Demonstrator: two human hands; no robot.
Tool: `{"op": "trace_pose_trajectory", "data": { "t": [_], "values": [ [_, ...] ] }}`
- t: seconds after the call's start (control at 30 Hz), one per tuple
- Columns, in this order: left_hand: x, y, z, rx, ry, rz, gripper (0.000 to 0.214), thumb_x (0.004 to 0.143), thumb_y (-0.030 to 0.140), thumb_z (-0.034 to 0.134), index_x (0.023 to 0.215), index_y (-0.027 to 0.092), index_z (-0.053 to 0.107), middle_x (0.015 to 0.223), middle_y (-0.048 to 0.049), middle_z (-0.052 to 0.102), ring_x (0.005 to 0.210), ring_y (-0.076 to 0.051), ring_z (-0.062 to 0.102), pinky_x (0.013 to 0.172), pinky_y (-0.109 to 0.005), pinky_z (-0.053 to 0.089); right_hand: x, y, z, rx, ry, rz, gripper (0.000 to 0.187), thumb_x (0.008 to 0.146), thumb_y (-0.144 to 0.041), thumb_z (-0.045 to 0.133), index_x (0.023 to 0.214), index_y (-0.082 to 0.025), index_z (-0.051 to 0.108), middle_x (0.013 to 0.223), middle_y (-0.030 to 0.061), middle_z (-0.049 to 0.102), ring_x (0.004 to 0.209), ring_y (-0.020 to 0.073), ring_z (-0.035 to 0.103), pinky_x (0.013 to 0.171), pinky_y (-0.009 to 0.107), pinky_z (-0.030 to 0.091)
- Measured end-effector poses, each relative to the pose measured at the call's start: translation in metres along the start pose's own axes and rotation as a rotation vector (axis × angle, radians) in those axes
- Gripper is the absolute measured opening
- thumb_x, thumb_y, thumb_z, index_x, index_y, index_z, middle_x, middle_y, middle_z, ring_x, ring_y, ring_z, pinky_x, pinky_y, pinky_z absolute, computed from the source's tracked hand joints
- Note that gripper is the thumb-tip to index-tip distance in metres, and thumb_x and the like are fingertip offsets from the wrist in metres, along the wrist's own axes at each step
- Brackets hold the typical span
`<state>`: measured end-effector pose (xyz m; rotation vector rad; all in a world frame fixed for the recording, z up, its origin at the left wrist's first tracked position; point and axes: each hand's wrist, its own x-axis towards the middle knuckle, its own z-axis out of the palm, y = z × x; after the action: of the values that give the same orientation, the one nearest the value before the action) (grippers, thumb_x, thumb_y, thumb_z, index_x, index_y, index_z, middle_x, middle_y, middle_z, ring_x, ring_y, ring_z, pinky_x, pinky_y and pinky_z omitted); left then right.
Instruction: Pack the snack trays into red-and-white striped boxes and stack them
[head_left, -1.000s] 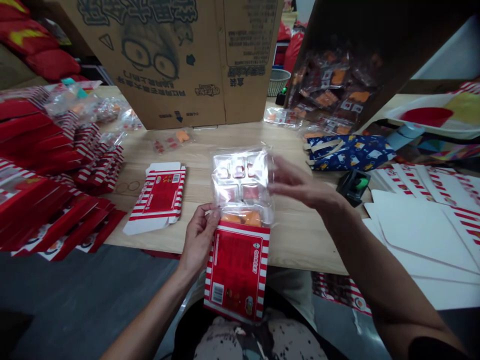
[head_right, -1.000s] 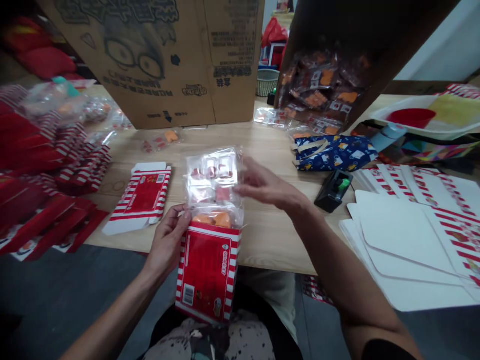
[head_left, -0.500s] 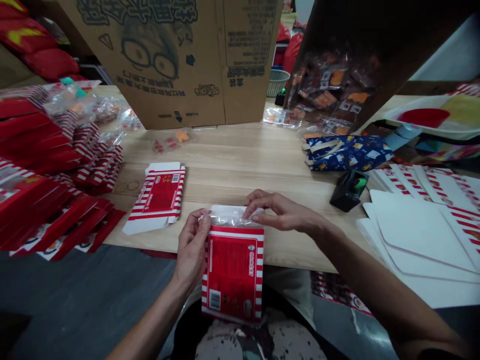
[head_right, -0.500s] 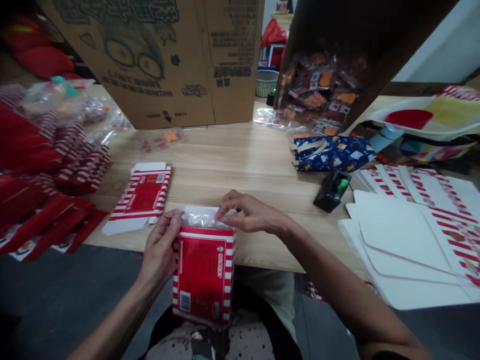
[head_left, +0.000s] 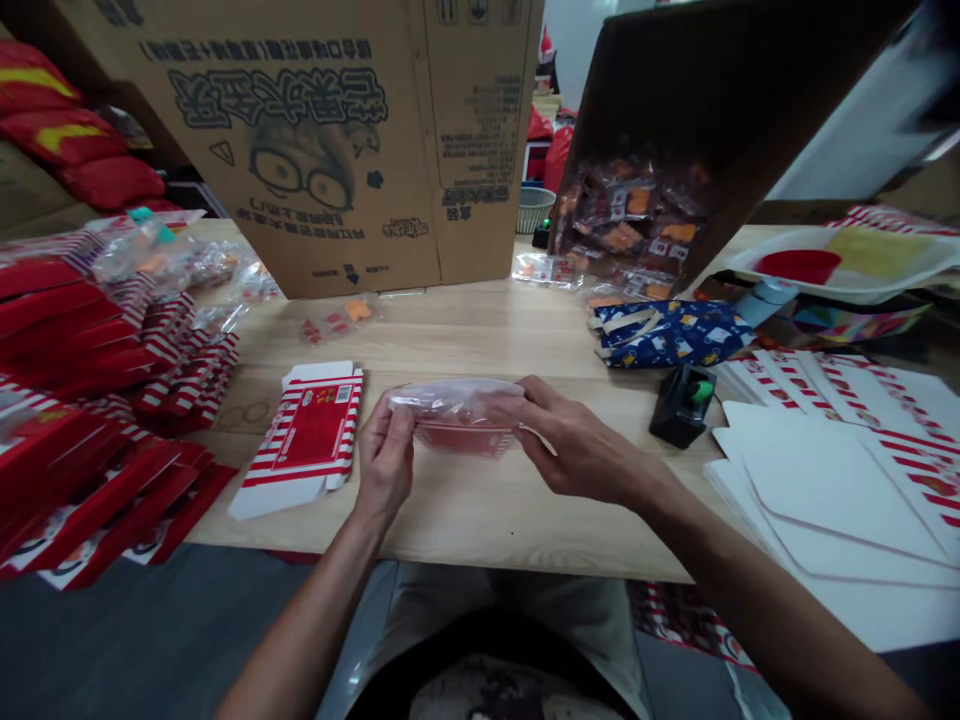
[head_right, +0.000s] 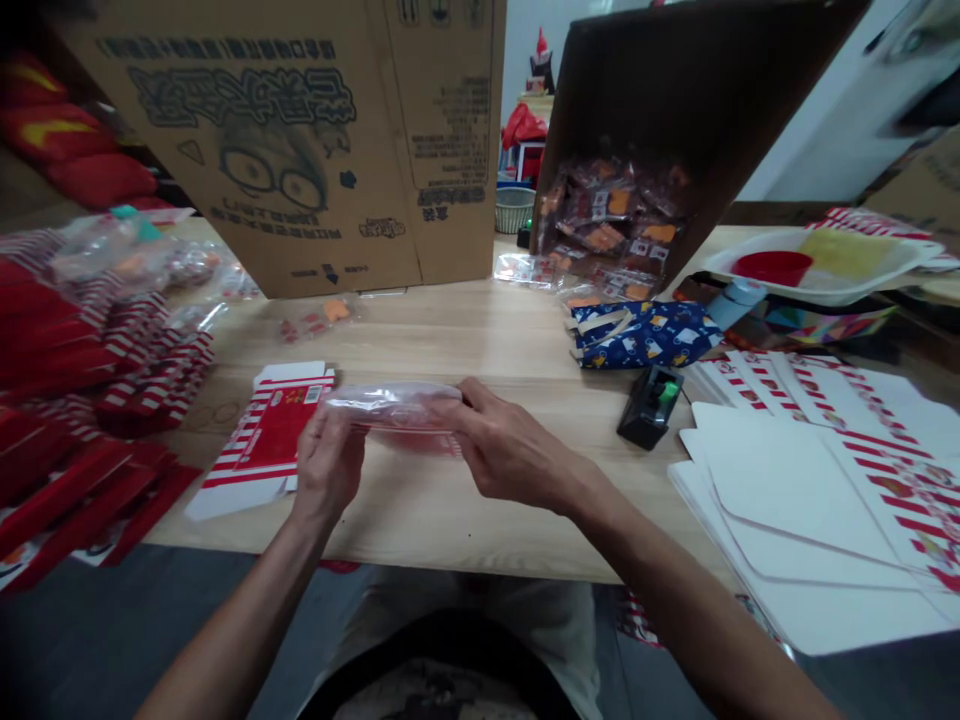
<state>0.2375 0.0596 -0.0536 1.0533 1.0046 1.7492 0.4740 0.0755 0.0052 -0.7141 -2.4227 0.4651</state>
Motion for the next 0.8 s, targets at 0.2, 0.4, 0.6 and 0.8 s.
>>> {"op": "trace_pose_trajectory", "data": {
  "t": [0.2,0.4,0.6,0.8],
  "values": [
    [0.000,0.011,0.005,0.111,0.100,-0.096,0.023,0.073,0.024,0.073,0.095,0.021,0.068,0.071,0.0042,0.056,0.063,-0.011,0.046,0.061,-0.021,0.037,0.018,-0.011,0.003,-0.126,-0.142,0.071,0.024,0.091,-0.010,0.054,0.112,-0.017,0.063,0.112,0.0146,0.055,0.096,0.0272,0.060,0.083,0.045,0.059],
    [0.011,0.012,0.026,0.163,0.209,-0.042,0.018,0.069,0.017,0.061,0.086,0.020,0.058,0.069,0.0057,0.049,0.062,-0.011,0.042,0.058,-0.022,0.033,0.001,0.003,0.036,-0.141,0.311,0.007,0.046,0.092,-0.010,0.050,0.137,-0.018,0.052,0.138,0.0196,0.051,0.124,0.0340,0.055,0.101,0.054,0.053],
    [0.011,0.000,0.038,0.137,0.333,0.106,0.032,0.075,0.022,0.071,0.093,0.023,0.045,0.084,0.0051,0.046,0.070,-0.009,0.045,0.068,-0.021,0.039,-0.015,0.020,0.085,0.067,0.732,0.191,0.045,0.099,-0.017,0.048,0.143,-0.027,0.047,0.131,0.0122,0.061,0.118,0.0263,0.063,0.098,0.047,0.057],
    [0.010,-0.011,0.047,0.145,0.391,0.282,0.027,0.086,0.032,0.073,0.092,0.022,0.049,0.079,0.0050,0.043,0.069,-0.010,0.045,0.068,-0.021,0.041,-0.001,0.021,0.105,0.258,0.904,0.246,0.038,0.102,-0.023,0.044,0.140,-0.028,0.049,0.132,0.0121,0.062,0.126,0.0264,0.060,0.105,0.048,0.052]
  ]
}}
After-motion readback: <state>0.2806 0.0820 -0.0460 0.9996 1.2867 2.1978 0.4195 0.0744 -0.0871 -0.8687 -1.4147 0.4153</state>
